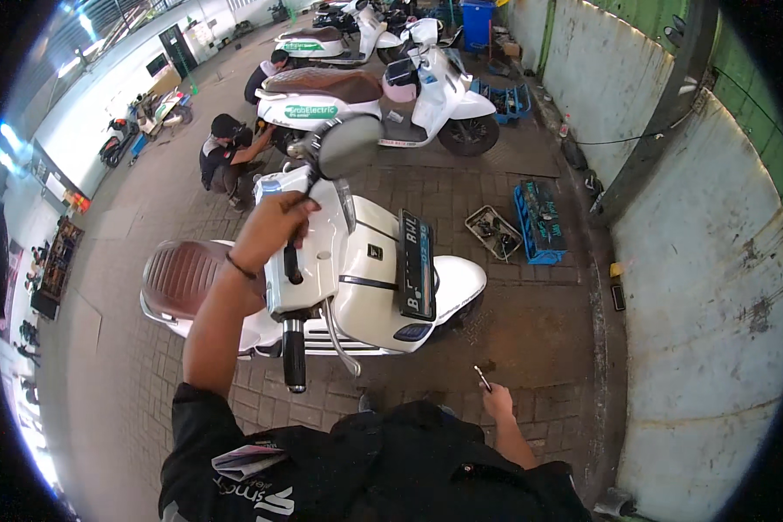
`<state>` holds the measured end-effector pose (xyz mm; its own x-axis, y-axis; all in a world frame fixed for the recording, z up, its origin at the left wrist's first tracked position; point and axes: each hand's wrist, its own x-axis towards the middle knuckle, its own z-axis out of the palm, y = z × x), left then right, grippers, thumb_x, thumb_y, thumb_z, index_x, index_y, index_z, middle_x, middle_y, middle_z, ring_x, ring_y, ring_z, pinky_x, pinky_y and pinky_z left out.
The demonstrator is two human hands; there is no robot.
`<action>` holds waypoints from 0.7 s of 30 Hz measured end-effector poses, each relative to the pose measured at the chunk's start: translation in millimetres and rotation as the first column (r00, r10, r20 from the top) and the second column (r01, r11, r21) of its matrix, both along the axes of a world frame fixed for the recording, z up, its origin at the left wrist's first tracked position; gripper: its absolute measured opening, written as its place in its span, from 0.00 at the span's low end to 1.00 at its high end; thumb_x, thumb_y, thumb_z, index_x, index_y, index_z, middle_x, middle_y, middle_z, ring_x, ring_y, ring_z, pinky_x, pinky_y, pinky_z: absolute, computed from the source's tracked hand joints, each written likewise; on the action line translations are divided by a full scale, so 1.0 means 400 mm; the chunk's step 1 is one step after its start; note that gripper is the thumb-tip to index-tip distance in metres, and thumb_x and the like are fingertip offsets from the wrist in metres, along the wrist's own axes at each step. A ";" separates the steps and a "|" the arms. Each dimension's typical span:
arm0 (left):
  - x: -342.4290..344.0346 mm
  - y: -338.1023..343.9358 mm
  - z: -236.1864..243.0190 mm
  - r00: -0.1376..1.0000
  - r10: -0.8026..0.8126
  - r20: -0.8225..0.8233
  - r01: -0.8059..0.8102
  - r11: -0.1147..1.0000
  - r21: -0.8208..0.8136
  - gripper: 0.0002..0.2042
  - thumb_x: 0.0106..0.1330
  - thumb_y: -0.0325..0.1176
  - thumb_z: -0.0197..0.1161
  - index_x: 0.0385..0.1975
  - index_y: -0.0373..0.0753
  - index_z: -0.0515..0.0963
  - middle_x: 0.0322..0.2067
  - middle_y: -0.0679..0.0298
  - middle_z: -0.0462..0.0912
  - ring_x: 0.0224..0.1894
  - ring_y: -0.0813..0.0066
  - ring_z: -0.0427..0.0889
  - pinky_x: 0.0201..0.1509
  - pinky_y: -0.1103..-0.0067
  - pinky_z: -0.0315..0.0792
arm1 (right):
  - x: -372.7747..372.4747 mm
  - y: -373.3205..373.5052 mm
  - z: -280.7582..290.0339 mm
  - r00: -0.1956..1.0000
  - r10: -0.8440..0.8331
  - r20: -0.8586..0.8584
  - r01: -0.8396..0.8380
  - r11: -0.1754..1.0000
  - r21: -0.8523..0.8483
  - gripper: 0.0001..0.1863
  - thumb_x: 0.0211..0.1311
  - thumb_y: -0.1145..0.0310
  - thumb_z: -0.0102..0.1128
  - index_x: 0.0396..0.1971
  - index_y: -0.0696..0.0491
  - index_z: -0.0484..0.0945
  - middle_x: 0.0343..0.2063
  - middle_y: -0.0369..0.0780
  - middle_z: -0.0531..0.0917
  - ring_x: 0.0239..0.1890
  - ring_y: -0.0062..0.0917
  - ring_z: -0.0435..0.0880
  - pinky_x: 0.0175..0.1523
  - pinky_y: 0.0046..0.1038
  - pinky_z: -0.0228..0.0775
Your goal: The person removes a phone mount and a side mirror from a white scooter using a wrench and then places them into a metal tray on the ground.
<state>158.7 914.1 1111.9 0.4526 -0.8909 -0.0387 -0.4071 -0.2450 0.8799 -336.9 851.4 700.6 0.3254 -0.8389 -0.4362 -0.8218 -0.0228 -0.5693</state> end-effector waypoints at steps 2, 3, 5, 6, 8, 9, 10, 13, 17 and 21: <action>-0.007 0.001 -0.016 0.827 0.070 -0.557 -0.201 0.963 -0.178 0.09 0.71 0.38 0.57 0.38 0.37 0.74 0.21 0.69 0.72 0.18 0.77 0.72 0.26 0.80 0.73 | 0.003 0.004 -0.021 1.000 0.010 0.027 -0.010 1.000 0.009 0.24 0.66 0.50 0.55 0.34 0.60 0.80 0.27 0.54 0.81 0.35 0.52 0.80 0.38 0.43 0.69; -0.028 0.017 -0.037 0.756 0.070 -0.650 -0.326 0.902 -0.283 0.09 0.72 0.38 0.57 0.35 0.39 0.73 0.23 0.69 0.71 0.23 0.77 0.74 0.33 0.76 0.77 | 0.012 0.006 -0.030 0.999 0.009 0.037 -0.009 1.000 0.008 0.24 0.66 0.49 0.55 0.33 0.60 0.79 0.26 0.54 0.81 0.34 0.52 0.81 0.38 0.43 0.69; -0.059 0.038 -0.074 0.674 0.027 -0.738 -0.520 0.727 -0.448 0.10 0.73 0.39 0.55 0.35 0.39 0.71 0.27 0.66 0.73 0.28 0.74 0.77 0.43 0.69 0.79 | 0.011 -0.008 -0.045 0.999 -0.030 0.038 0.028 0.999 0.044 0.25 0.66 0.50 0.55 0.31 0.61 0.79 0.25 0.54 0.81 0.33 0.51 0.81 0.37 0.43 0.69; -0.074 0.045 -0.091 0.745 0.007 -0.667 -0.515 0.641 -0.569 0.11 0.73 0.40 0.55 0.35 0.39 0.70 0.28 0.65 0.73 0.31 0.73 0.77 0.46 0.67 0.78 | -0.001 -0.008 -0.050 0.998 -0.051 0.029 0.049 0.997 0.064 0.25 0.66 0.50 0.55 0.30 0.62 0.79 0.25 0.54 0.80 0.33 0.51 0.81 0.37 0.43 0.69; -0.101 0.066 -0.119 0.865 0.012 -0.502 -0.457 0.434 -0.776 0.12 0.73 0.42 0.55 0.35 0.38 0.68 0.32 0.62 0.74 0.35 0.70 0.79 0.53 0.62 0.76 | -0.026 0.010 -0.062 0.995 -0.101 -0.002 0.101 0.992 0.076 0.25 0.66 0.50 0.56 0.29 0.62 0.78 0.23 0.54 0.80 0.32 0.51 0.81 0.37 0.43 0.69; -0.111 0.084 -0.133 0.944 0.091 -0.319 -0.323 0.463 -0.825 0.12 0.73 0.41 0.56 0.37 0.38 0.68 0.33 0.61 0.75 0.38 0.67 0.80 0.53 0.62 0.76 | -0.041 0.015 -0.069 0.991 -0.132 -0.013 0.132 0.988 0.075 0.26 0.65 0.50 0.56 0.28 0.62 0.78 0.23 0.54 0.80 0.31 0.50 0.81 0.37 0.43 0.69; -0.115 0.109 -0.147 0.980 0.160 -0.119 -0.185 0.501 -0.846 0.12 0.73 0.40 0.56 0.38 0.37 0.68 0.34 0.59 0.76 0.40 0.65 0.80 0.54 0.63 0.75 | -0.067 0.021 -0.072 0.989 -0.146 -0.019 0.146 0.987 0.071 0.26 0.65 0.49 0.56 0.28 0.62 0.79 0.22 0.53 0.80 0.31 0.50 0.81 0.37 0.42 0.69; -0.100 0.163 -0.108 0.966 0.051 0.254 0.089 0.854 -0.513 0.07 0.66 0.32 0.62 0.35 0.37 0.73 0.33 0.57 0.80 0.36 0.61 0.83 0.46 0.65 0.77 | -0.126 0.051 -0.091 0.985 -0.167 -0.045 0.171 0.979 0.111 0.26 0.64 0.49 0.57 0.28 0.62 0.80 0.22 0.52 0.81 0.31 0.48 0.82 0.37 0.42 0.69; -0.172 0.016 -0.002 0.524 0.132 0.841 0.063 0.979 -0.193 0.09 0.66 0.36 0.60 0.41 0.39 0.76 0.28 0.53 0.78 0.26 0.57 0.79 0.27 0.69 0.72 | -0.193 0.063 -0.130 0.972 -0.191 -0.139 0.214 0.960 0.181 0.26 0.66 0.49 0.56 0.31 0.62 0.82 0.24 0.51 0.83 0.33 0.46 0.84 0.37 0.42 0.71; 0.006 -0.021 0.027 0.957 0.025 -0.290 -0.063 0.991 -0.121 0.13 0.71 0.40 0.57 0.41 0.34 0.74 0.20 0.65 0.73 0.20 0.72 0.77 0.23 0.75 0.73 | -0.149 0.073 -0.186 0.973 -0.207 -0.100 0.216 0.973 0.084 0.26 0.64 0.48 0.57 0.28 0.61 0.81 0.24 0.52 0.83 0.35 0.47 0.84 0.40 0.43 0.71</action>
<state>161.0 905.6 1122.6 0.4780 -0.8763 -0.0598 -0.1240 -0.1348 0.9831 -396.4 880.4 626.4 0.1007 -0.8383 -0.5358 -0.8501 0.2073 -0.4841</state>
